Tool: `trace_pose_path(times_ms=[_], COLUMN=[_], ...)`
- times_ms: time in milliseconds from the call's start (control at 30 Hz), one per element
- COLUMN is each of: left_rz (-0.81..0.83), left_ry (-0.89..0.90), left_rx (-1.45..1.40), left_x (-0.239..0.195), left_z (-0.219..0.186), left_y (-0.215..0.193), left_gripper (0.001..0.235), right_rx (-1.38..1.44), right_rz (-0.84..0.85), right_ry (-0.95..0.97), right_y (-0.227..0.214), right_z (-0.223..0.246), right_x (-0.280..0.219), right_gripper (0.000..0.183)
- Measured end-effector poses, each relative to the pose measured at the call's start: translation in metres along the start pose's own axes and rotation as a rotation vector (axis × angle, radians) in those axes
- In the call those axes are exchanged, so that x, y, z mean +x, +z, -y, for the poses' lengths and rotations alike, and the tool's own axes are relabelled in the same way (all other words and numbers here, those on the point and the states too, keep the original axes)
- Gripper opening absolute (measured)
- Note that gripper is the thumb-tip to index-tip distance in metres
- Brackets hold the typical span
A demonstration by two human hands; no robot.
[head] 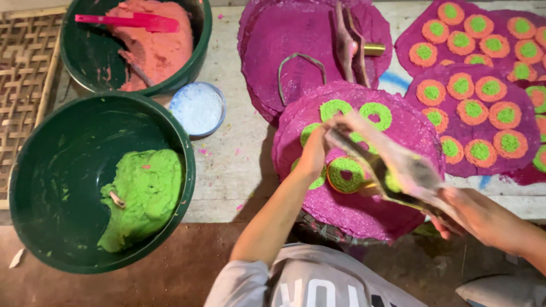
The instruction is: The person prepares colorful dough items by hand and using a small hand-held extruder tool, placing small green dough rings onto larger pink circular dough bases on a table.
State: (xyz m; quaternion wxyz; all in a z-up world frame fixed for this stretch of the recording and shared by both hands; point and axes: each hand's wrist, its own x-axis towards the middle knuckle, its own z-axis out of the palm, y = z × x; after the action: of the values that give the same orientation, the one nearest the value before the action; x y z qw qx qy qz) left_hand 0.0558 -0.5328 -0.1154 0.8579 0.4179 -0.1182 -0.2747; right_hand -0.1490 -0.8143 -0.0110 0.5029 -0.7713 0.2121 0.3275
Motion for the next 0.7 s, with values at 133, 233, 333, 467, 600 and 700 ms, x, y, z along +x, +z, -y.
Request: trace_pose_path(times_ms=[133, 233, 333, 467, 600, 700], left_rz=[0.037, 0.044, 0.039, 0.022, 0.136, 0.241], left_ry=[0.154, 0.178, 0.173, 0.29, 0.262, 0.23], left_rx=[1.303, 1.556, 1.591, 1.579, 1.554, 1.567], left_x=[-0.068, -0.089, -0.091, -0.104, -0.132, -0.146], left_z=[-0.02, -0.03, -0.031, -0.03, -0.02, -0.011], left_y=[0.025, 0.048, 0.053, 0.053, 0.069, 0.079], left_gripper=[0.086, 0.112, 0.112, 0.107, 0.108, 0.112], right_rx=[0.371, 0.427, 0.489, 0.622, 0.655, 0.645], right_rz=[-0.013, -0.103, -0.166, -0.141, -0.173, -0.174], right_ry=[-0.242, -0.303, -0.298, -0.402, -0.371, -0.366], right_y=[-0.004, 0.0, 0.008, 0.011, 0.012, 0.012], right_z=[-0.047, -0.055, -0.049, -0.061, -0.078, -0.08], right_x=[-0.029, -0.037, -0.046, -0.052, -0.063, -0.071], right_gripper=[0.084, 0.095, 0.104, 0.112, 0.118, 0.118])
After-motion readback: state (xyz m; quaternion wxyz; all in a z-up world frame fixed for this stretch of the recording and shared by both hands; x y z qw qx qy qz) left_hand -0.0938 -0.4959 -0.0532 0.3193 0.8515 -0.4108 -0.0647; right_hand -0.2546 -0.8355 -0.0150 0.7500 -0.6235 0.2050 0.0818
